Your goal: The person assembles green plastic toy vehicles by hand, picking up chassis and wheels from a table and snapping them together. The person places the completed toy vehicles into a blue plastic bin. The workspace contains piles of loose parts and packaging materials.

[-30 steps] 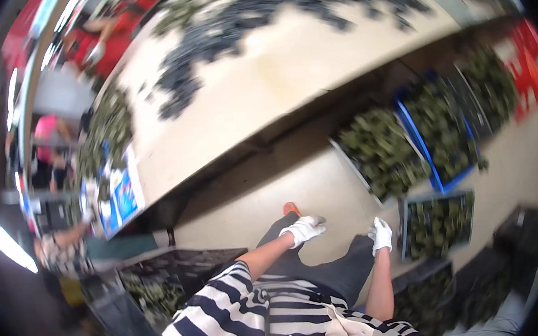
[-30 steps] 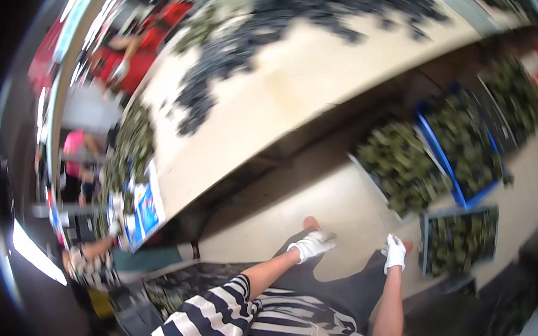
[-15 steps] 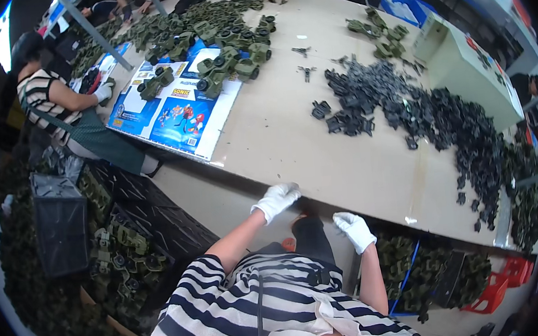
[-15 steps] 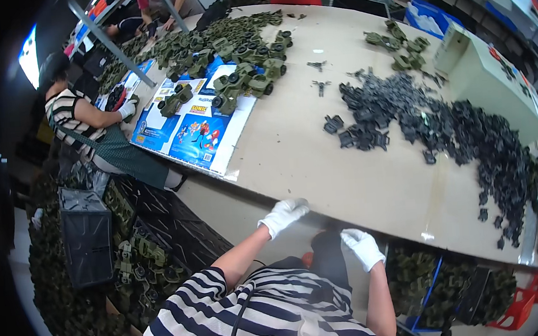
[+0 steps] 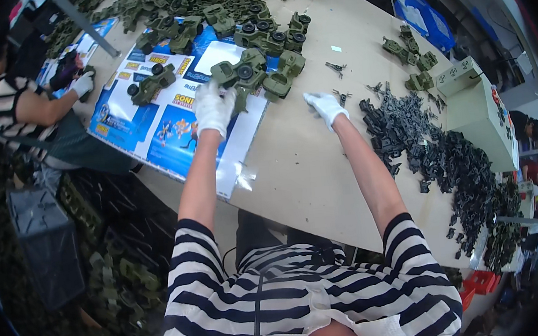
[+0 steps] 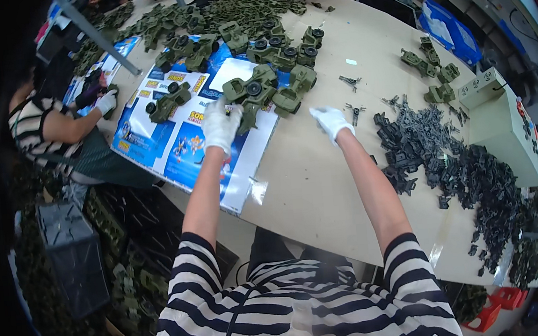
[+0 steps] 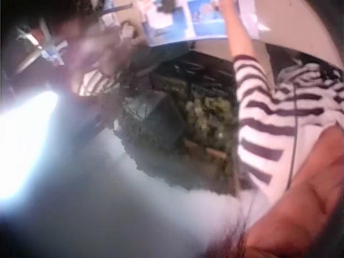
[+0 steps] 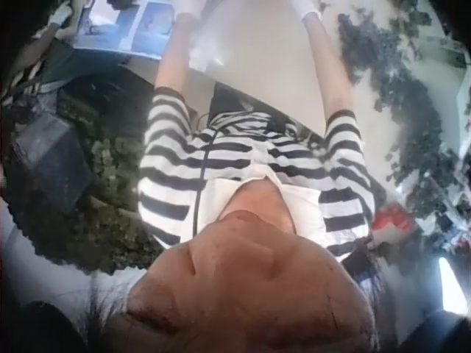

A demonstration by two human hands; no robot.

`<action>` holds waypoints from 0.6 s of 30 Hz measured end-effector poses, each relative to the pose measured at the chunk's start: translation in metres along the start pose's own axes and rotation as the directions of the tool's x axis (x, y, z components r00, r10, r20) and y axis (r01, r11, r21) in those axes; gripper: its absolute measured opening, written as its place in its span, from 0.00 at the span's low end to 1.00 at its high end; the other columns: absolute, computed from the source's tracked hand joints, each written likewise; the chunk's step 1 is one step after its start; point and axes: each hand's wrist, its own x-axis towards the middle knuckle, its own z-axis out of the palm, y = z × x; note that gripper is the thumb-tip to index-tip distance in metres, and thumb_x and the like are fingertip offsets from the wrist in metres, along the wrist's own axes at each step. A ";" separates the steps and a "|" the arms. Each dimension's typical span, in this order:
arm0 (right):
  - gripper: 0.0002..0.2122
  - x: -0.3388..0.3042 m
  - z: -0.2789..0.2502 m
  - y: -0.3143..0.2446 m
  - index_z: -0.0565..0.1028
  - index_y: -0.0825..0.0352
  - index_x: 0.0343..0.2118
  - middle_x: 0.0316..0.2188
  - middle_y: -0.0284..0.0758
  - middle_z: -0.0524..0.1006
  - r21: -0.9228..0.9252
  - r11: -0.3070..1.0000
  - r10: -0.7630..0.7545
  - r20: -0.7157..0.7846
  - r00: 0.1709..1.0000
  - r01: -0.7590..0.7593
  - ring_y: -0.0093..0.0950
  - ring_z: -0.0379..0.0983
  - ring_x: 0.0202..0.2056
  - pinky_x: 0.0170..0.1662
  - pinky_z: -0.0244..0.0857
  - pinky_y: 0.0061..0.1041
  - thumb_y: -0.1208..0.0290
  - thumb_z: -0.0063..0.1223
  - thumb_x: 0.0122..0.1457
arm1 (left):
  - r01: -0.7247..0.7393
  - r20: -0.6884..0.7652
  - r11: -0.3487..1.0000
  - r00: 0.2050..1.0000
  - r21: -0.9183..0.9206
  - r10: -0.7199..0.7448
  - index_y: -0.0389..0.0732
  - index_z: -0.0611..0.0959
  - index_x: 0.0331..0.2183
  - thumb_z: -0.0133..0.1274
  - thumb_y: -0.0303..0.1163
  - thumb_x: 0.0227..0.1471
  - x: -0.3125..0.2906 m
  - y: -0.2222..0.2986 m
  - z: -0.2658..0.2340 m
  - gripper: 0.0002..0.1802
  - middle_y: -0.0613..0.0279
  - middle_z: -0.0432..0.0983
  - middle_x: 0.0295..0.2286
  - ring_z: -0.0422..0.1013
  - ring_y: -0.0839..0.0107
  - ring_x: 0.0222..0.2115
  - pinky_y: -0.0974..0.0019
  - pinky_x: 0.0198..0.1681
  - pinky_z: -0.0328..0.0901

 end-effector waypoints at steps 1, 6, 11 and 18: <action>0.27 0.018 0.010 -0.017 0.74 0.68 0.54 0.46 0.42 0.79 -0.027 0.999 0.016 -0.027 1.000 -0.017 0.32 0.77 0.44 0.46 0.69 0.30 0.50 0.54 0.60 | -0.032 0.007 0.999 0.999 0.035 0.032 0.41 0.80 0.42 0.57 0.39 0.48 0.030 -0.016 0.008 0.19 0.48 0.77 0.35 0.71 0.50 0.43 0.49 0.47 0.65; 0.46 0.117 0.055 -0.018 0.69 0.74 0.57 0.57 0.48 0.71 -0.070 0.973 0.199 -0.242 0.950 -0.221 0.40 0.67 0.58 0.59 0.59 0.34 0.31 0.52 0.49 | -0.386 0.665 0.910 0.721 0.152 0.195 0.45 0.65 0.59 0.66 0.46 0.29 0.140 -0.043 0.054 0.52 0.48 0.67 0.55 0.52 0.41 0.62 0.41 0.60 0.51; 0.35 0.116 0.074 -0.033 0.74 0.72 0.52 0.49 0.41 0.77 0.277 0.914 0.315 -0.027 0.949 -0.295 0.31 0.73 0.49 0.53 0.64 0.32 0.50 0.70 0.45 | -0.295 0.775 0.955 0.599 -0.019 0.200 0.42 0.72 0.56 0.67 0.44 0.27 0.154 -0.047 0.057 0.49 0.43 0.72 0.49 0.67 0.50 0.53 0.55 0.56 0.62; 0.33 0.049 0.078 0.013 0.71 0.74 0.54 0.46 0.38 0.78 0.589 0.789 0.248 -0.047 0.968 -0.173 0.29 0.76 0.45 0.48 0.71 0.29 0.57 0.68 0.49 | -0.001 0.563 0.936 0.798 -0.352 0.212 0.34 0.82 0.39 0.67 0.42 0.32 0.164 -0.069 0.050 0.30 0.48 0.81 0.32 0.78 0.55 0.34 0.61 0.41 0.70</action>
